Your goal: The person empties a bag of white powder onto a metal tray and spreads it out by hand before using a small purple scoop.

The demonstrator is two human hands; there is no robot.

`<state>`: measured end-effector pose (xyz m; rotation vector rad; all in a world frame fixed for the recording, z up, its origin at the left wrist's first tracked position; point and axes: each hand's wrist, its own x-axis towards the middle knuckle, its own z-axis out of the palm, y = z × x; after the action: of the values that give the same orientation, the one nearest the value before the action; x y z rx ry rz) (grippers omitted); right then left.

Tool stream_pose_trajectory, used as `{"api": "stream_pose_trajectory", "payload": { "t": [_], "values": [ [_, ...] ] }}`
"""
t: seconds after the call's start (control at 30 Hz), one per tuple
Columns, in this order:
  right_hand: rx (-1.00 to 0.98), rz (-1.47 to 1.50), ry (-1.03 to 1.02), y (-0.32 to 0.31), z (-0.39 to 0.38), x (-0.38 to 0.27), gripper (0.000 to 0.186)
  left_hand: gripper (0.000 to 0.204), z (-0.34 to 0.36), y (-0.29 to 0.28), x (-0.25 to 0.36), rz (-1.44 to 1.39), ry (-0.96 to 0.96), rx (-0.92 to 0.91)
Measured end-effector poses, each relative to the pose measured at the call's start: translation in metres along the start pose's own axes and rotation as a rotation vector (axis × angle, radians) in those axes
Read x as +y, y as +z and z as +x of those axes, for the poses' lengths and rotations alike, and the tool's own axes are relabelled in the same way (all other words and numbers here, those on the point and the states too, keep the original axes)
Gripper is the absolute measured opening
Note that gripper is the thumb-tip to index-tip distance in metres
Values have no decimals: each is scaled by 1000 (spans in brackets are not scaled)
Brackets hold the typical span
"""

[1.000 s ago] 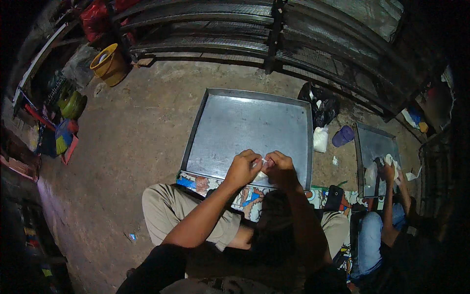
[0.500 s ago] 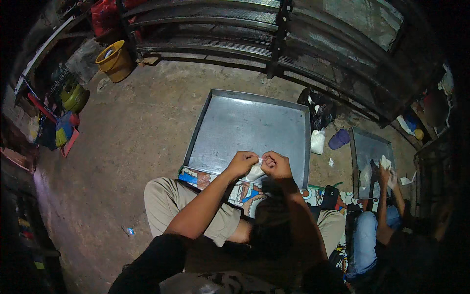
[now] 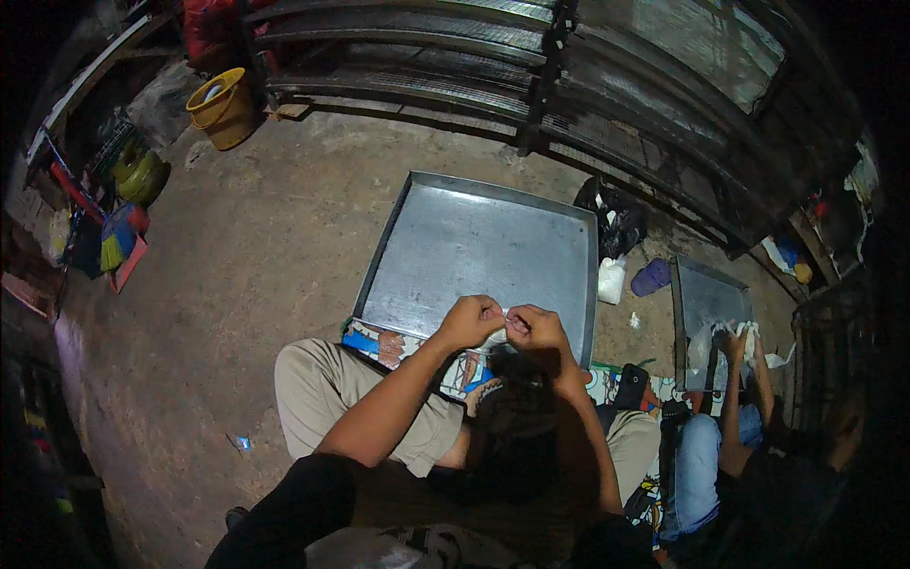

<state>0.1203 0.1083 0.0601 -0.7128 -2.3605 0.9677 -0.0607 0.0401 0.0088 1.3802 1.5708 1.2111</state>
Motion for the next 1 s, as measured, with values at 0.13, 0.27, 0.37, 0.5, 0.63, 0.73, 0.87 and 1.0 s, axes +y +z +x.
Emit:
{"api": "stream_pose_trajectory", "payload": {
  "t": [0.13,0.27,0.37,0.5,0.63,0.73,0.87,1.0],
  "values": [
    [8,-115,-48,5,-1,10,15,29,-2,4,2,47,-92,-37],
    [21,-136,-23,7,-1,17,13,21,-3,-1,14,228,137,25],
    [53,-21,60,5,1,9,12,15,-4,-6,28,433,357,115],
    [89,-129,12,12,0,13,12,13,-6,-6,38,511,369,73],
    [82,-137,-72,14,0,11,13,15,-8,0,40,542,297,137],
    [16,-127,-61,14,0,7,15,18,-6,-2,29,476,355,150],
    [76,-157,-291,18,-2,25,12,22,-2,-2,30,275,165,72],
    [61,-110,-338,16,0,21,12,24,3,-7,18,181,91,-14]
  ]
}}
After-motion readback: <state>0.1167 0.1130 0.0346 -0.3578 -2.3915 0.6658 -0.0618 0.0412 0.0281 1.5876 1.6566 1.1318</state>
